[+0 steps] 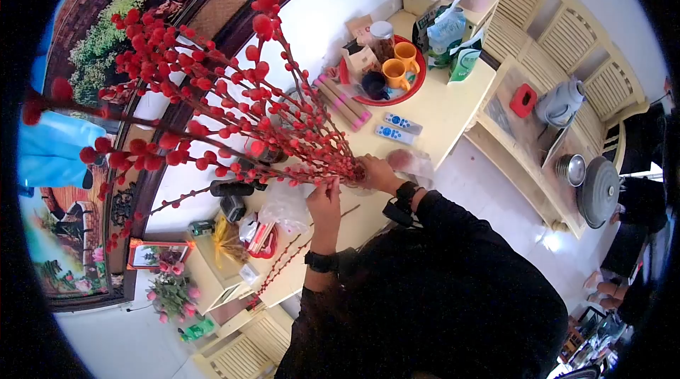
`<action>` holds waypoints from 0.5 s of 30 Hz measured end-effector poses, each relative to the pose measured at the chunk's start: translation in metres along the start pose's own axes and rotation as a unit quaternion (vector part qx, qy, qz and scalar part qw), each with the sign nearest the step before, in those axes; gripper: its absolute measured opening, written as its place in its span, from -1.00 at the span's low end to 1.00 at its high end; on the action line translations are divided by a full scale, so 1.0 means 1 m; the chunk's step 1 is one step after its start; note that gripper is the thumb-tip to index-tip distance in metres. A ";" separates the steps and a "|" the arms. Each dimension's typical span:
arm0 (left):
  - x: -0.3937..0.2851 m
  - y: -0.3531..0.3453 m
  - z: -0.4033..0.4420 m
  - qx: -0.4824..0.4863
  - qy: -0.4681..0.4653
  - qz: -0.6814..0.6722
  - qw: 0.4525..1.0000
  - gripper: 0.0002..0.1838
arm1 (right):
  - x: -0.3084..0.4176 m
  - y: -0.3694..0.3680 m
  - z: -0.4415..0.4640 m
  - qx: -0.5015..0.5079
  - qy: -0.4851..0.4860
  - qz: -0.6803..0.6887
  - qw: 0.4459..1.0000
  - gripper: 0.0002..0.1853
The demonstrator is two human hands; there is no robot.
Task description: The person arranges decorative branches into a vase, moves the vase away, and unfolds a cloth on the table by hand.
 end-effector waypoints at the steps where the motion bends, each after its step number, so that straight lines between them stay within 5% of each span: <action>1: 0.004 -0.002 -0.001 0.002 0.028 -0.029 0.999 -0.83 | -0.002 -0.002 0.000 -0.003 0.003 -0.002 1.000 -0.29; 10: 0.023 -0.012 -0.003 0.005 0.100 -0.060 0.993 -0.82 | -0.009 -0.011 0.003 0.063 -0.052 0.010 0.997 -0.25; 15: 0.004 0.008 -0.005 -0.021 0.078 -0.046 0.996 -0.69 | -0.006 -0.001 0.011 -0.008 -0.057 0.176 0.983 -0.10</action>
Point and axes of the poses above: each hand's wrist, its own z-axis towards the middle knuckle, its own y-axis out of the back of the hand, x = y × z, the point moved 5 cm from there along z, towards the middle knuckle, and after that the axes turned 3 degrees about z, right-handed, at the moved point
